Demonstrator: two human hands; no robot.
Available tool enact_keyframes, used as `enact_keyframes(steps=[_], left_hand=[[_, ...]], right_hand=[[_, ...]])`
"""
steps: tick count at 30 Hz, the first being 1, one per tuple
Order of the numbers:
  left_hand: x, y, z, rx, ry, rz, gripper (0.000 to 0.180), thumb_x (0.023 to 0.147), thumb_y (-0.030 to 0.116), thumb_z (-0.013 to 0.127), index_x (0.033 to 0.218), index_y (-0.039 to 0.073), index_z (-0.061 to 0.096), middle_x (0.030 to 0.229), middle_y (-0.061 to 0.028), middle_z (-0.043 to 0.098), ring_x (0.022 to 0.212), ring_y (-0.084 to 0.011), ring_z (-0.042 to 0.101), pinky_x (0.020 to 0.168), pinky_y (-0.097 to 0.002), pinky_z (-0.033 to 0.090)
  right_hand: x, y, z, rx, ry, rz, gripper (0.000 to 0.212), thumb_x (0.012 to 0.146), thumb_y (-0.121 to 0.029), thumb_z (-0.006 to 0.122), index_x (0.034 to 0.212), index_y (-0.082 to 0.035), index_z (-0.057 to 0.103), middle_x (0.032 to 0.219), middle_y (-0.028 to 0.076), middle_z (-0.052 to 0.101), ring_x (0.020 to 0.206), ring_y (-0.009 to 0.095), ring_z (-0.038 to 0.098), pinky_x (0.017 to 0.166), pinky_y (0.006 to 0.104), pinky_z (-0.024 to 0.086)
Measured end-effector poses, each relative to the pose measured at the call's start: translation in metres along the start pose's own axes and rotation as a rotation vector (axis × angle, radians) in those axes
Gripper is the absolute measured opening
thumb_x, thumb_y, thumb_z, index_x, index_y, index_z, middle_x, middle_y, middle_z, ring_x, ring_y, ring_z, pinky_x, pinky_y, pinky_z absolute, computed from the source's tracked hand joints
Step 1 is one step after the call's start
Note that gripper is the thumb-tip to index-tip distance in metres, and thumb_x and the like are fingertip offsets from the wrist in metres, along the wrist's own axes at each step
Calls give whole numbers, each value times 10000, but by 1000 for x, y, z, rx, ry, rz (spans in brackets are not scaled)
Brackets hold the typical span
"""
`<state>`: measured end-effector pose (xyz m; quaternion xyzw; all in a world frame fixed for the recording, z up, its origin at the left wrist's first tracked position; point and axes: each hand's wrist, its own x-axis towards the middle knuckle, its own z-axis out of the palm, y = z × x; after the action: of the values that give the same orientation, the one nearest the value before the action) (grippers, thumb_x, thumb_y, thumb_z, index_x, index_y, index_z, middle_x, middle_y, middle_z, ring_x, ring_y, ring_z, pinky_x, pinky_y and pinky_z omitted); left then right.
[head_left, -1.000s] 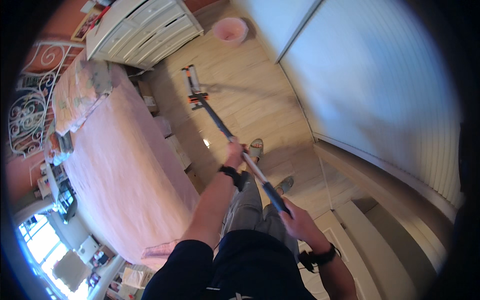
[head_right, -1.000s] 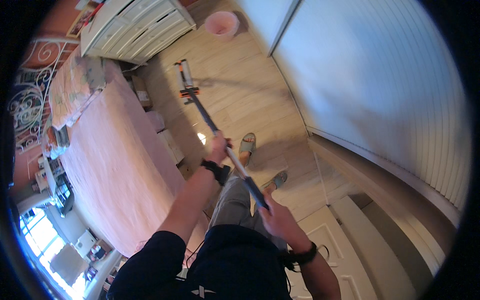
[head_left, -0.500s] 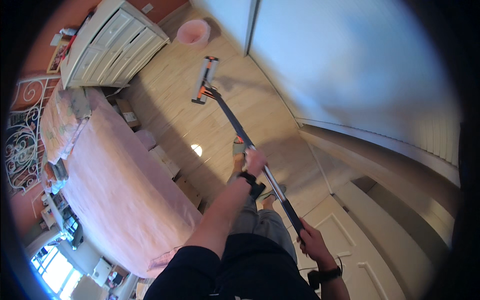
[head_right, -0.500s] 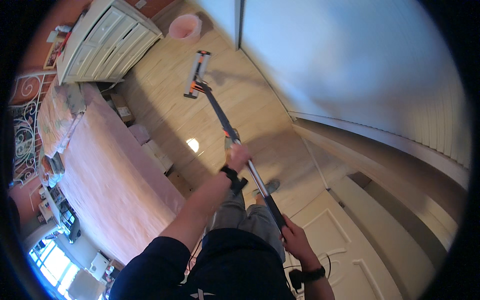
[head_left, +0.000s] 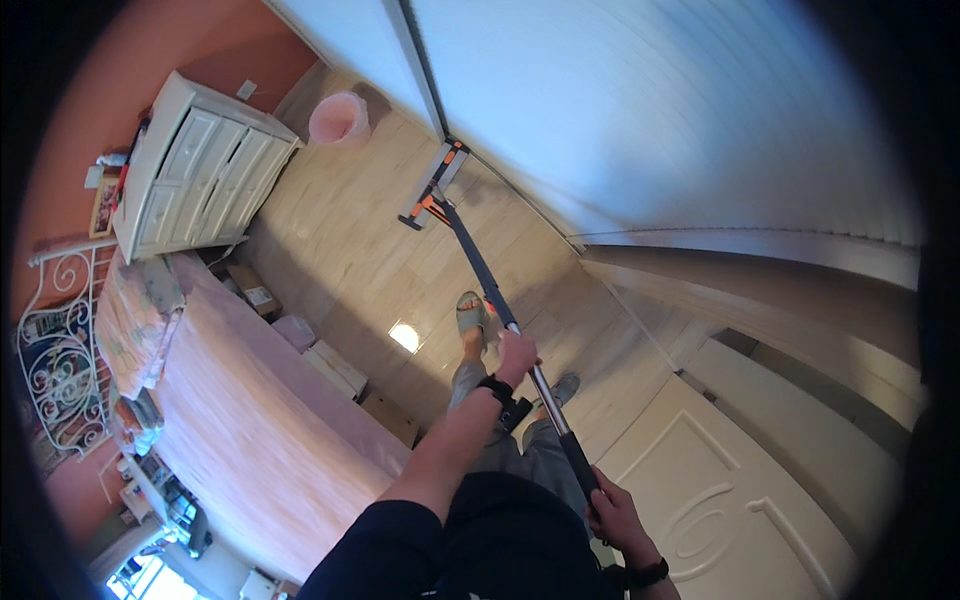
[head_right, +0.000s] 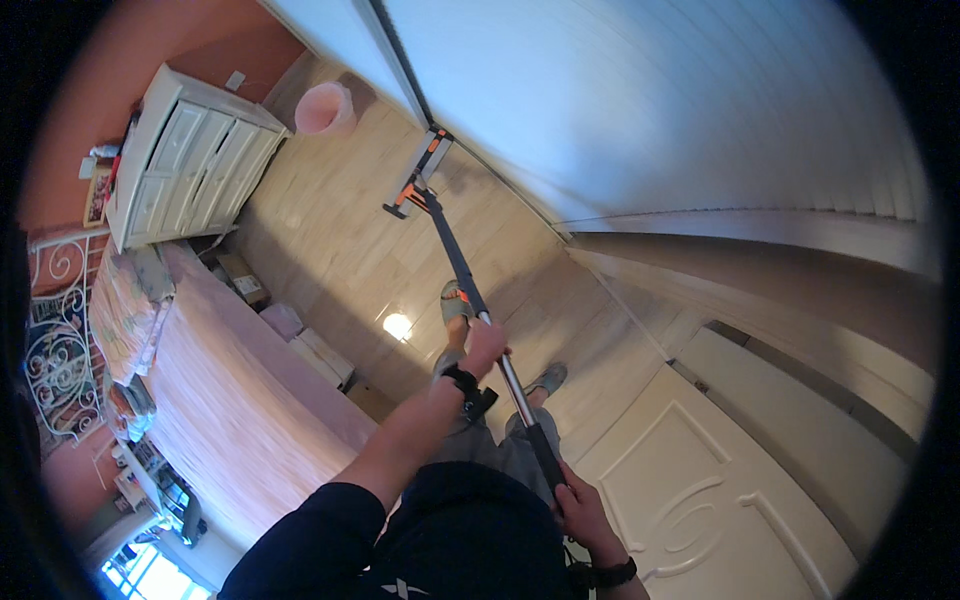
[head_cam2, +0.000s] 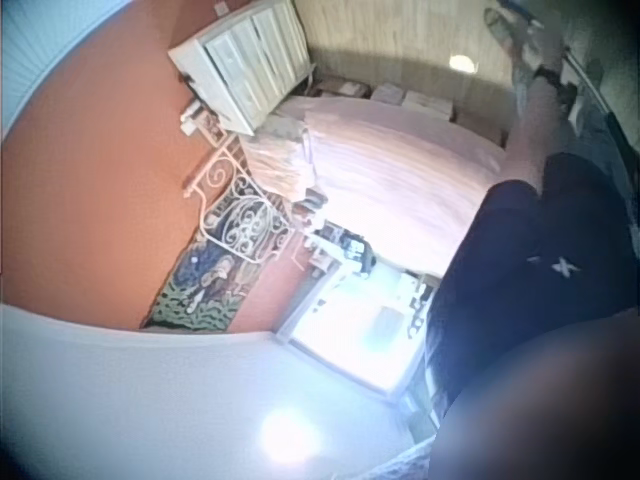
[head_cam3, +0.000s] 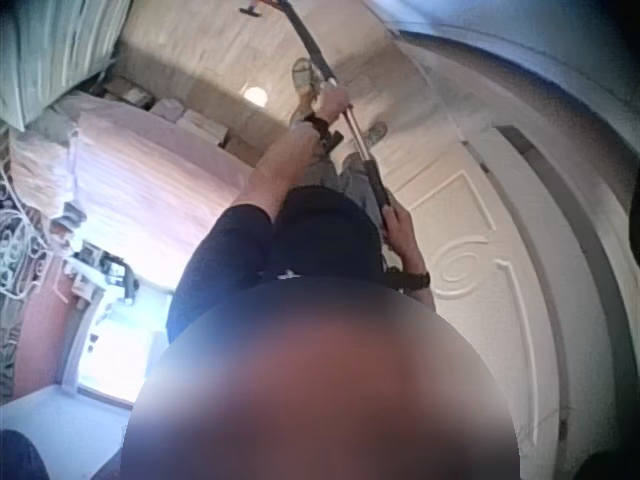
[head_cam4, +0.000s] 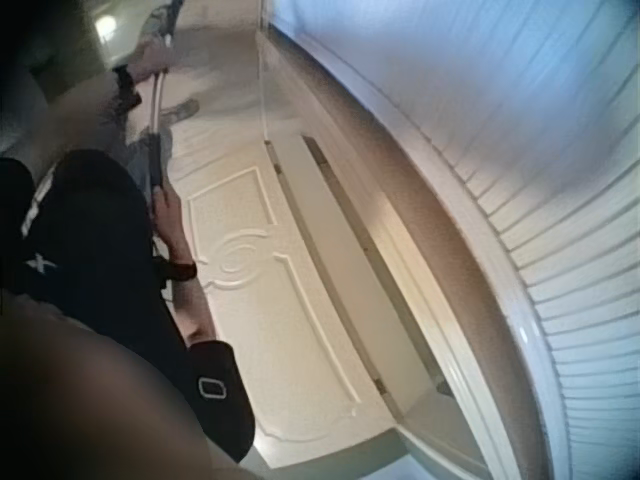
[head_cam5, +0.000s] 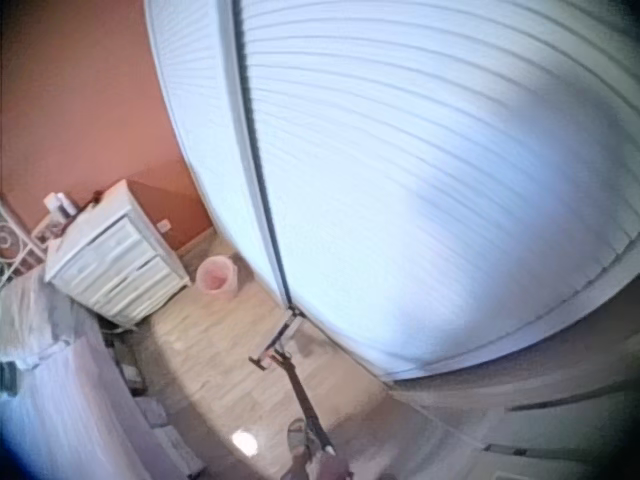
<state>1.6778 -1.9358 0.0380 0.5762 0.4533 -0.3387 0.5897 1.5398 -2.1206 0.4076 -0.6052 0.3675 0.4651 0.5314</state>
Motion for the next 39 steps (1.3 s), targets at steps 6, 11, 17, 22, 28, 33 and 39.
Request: enact_keyframes(steps=[6,11,17,22,28,33,39], left_hand=[[36,1,-17,1494,-37,774,255,904,287,674,903,69,542,723,-127,684,594,-285,666,525,-443,463],[-22,-85,39,1731,-45,976,268,844,288,712,624,135,716,600,-41,664,567,-232,649,504,-428,381],[-119,-162,98,665,-115,171,324,914,247,655,1017,-48,568,817,-186,702,730,-333,741,648,-495,554],[-99,-123,86,469,125,156,462,952,266,633,1175,-111,486,929,-246,720,781,-391,751,774,-527,606],[37,-31,8,1683,-80,816,222,853,259,754,829,40,722,752,-125,699,650,-309,728,582,-518,569],[86,20,-34,1725,93,958,221,699,362,833,716,146,788,656,-74,707,646,-247,724,503,-395,495],[46,-34,0,1851,73,1090,135,680,303,774,643,174,761,668,-79,711,690,-304,716,533,-481,441]], right_hand=[[5,-9,-4,324,-56,138,513,1084,-194,458,1593,-151,411,780,5,579,542,79,460,474,232,373],[-46,60,-40,502,-39,314,516,1085,-219,468,1597,-201,406,789,11,578,497,83,415,452,227,351],[-127,135,-73,385,45,359,478,1047,-369,546,1452,-119,589,765,-10,578,538,72,452,458,236,361],[-87,99,-65,348,30,322,525,1068,-192,457,1591,-203,420,758,17,586,493,82,465,428,234,359],[-2,9,-32,271,-87,117,511,1078,-209,446,1585,-157,425,729,-13,543,498,67,437,434,232,366],[47,-12,-16,489,-234,108,497,1119,-245,421,1609,-183,368,840,17,547,551,53,401,467,207,330],[26,61,-36,777,-262,199,476,1096,-253,461,1566,-203,404,807,14,552,535,61,412,425,187,304]])
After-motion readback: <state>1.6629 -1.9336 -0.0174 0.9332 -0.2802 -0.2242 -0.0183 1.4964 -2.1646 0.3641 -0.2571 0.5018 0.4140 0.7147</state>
